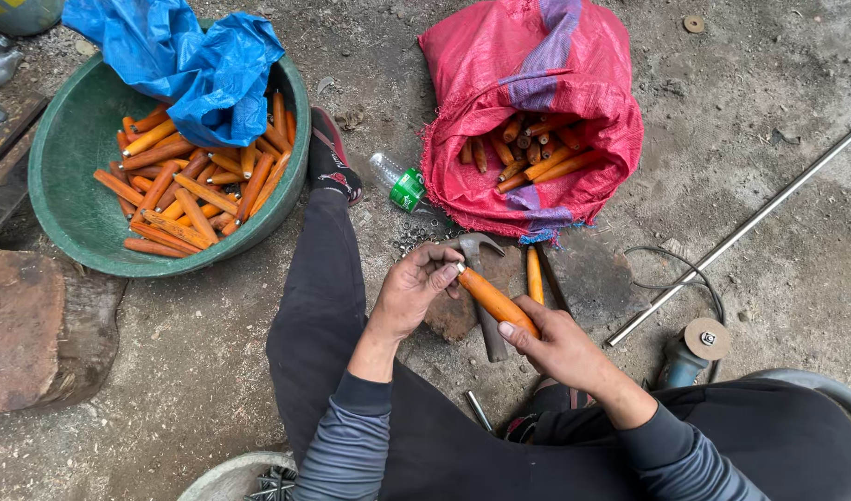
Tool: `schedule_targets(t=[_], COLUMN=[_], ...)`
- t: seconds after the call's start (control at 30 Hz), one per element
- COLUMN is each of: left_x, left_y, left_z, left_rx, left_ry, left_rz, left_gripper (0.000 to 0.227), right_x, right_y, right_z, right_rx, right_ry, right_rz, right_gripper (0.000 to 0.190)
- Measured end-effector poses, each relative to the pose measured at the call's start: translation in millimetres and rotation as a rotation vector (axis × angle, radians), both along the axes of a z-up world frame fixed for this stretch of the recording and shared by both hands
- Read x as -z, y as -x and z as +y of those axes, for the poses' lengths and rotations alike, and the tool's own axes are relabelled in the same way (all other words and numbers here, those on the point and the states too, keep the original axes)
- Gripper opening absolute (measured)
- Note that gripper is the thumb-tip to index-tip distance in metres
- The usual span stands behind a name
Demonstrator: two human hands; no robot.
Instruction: The person sits on the ground and repeatedly hammers small metal rings onto the ends of orange cylindrical rods. They pick up a rod, place a ring on its tip, and strike it with a hammer to secure it, then place the finished rod into a green basin. The process is repeated for multiple rods.
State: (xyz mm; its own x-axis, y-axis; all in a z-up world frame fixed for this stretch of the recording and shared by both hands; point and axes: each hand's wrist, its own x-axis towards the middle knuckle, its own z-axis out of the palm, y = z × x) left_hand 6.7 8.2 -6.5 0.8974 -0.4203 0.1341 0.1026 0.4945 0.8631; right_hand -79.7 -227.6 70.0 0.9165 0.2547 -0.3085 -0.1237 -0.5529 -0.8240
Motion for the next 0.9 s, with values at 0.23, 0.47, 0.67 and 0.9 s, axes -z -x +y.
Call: schedule_targets(t=[0.23,0.47,0.67,0.9], left_x=[9.3,0.8,-5.1,32.8], left_y=[0.1,-0.3,5.2,-8.8], left_z=[-11.3,-4.6,-12.4,-12.3], left_rx=[-0.022,-0.019,-0.016,-0.182], left_ry=[0.060,0.033,0.026,-0.322], left_rz=[0.090,0.076,0.044,-0.036], left_gripper=[0.022,0.026,0.053,0.022], right_x=[12.0,27.2,51.5,125.8], right_y=[-0.9,-2.3,-14.2,-43.5], right_z=[-0.5,3.9,25.4,13.4], right_rx=[0.093,0.066,0.073,-0.071], right_ry=[-0.367,-0.423,-0.454,0.360], right_rz=[0.252,0.226,0.131,-0.310], right_gripper=[0.036,0.038,0.043,0.062])
